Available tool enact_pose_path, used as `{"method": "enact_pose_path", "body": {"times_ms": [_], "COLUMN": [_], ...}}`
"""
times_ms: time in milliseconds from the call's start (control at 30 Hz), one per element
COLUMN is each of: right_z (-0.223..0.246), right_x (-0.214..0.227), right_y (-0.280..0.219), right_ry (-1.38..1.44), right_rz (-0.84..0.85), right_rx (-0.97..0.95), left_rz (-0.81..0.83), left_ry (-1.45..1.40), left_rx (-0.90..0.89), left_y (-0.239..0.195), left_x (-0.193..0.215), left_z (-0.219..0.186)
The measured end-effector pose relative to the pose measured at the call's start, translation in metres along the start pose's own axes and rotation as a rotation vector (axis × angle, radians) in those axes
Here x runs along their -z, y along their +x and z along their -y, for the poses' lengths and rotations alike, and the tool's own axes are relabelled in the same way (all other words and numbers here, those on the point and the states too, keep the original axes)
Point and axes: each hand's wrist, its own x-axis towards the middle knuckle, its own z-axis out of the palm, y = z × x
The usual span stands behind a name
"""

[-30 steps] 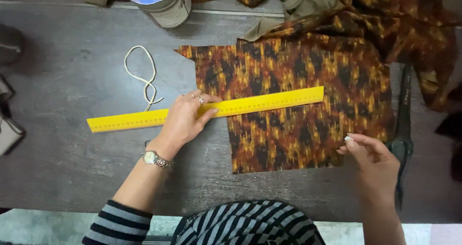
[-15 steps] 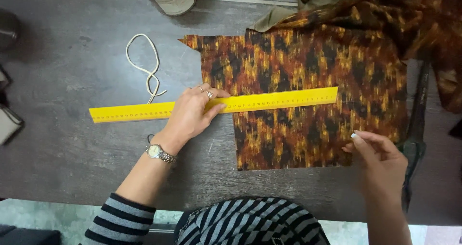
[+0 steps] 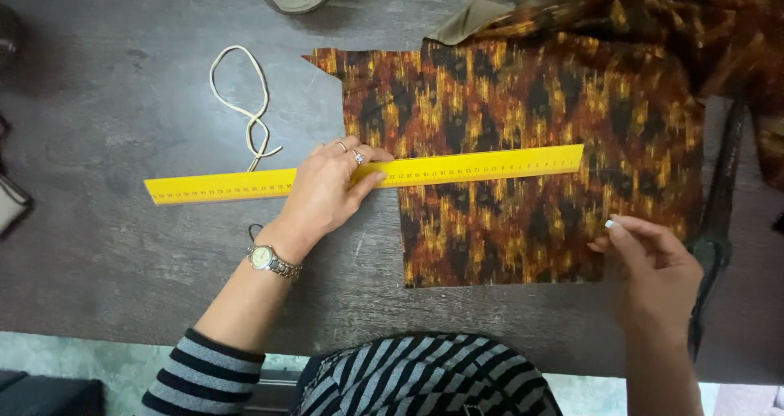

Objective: Measuring and cutting patterned fabric into specific shapes using a ruler and scissors on a work table.

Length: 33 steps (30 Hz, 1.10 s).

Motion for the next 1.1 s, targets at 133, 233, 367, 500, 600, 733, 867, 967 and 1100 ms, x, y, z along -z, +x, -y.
{"method": "enact_pose_path", "body": {"times_ms": [133,233,367,500,600,733,867,967,1100], "right_z": [0.007,0.026,0.049,0.028,0.025,0.018,0.026,0.033,0.023], "right_x": [-0.007,-0.015,-0.026,-0.025,-0.026,-0.034,-0.042,-0.047,-0.047], "right_y": [0.001,-0.001,-0.003,0.010,0.019,0.027,0.033,0.036,0.043], "right_ry": [0.008,-0.070,-0.241,-0.191,-0.313,-0.105,-0.170,-0.326,-0.539], "right_rz": [-0.019,-0.026,-0.059,-0.050,-0.042,-0.080,-0.085,-0.080,-0.052], "right_rx": [0.040,0.037,-0.002,0.174,0.242,0.268,0.261,0.243,0.317], "left_rz": [-0.004,-0.009,-0.017,-0.028,-0.013,0.012,0.068,0.149,0.152], "left_ry": [-0.008,0.006,-0.009,0.016,0.027,0.104,0.174,0.183,0.176], "left_rx": [-0.003,-0.019,-0.022,-0.069,-0.061,-0.021,0.070,0.171,0.182], "left_y": [-0.001,-0.001,-0.002,-0.002,-0.001,0.004,0.008,0.010,0.011], "left_x": [0.000,0.000,0.001,0.001,0.004,0.001,0.003,0.010,0.014], "left_z": [-0.001,0.001,-0.001,-0.001,-0.003,-0.002,-0.006,-0.014,-0.017]}}
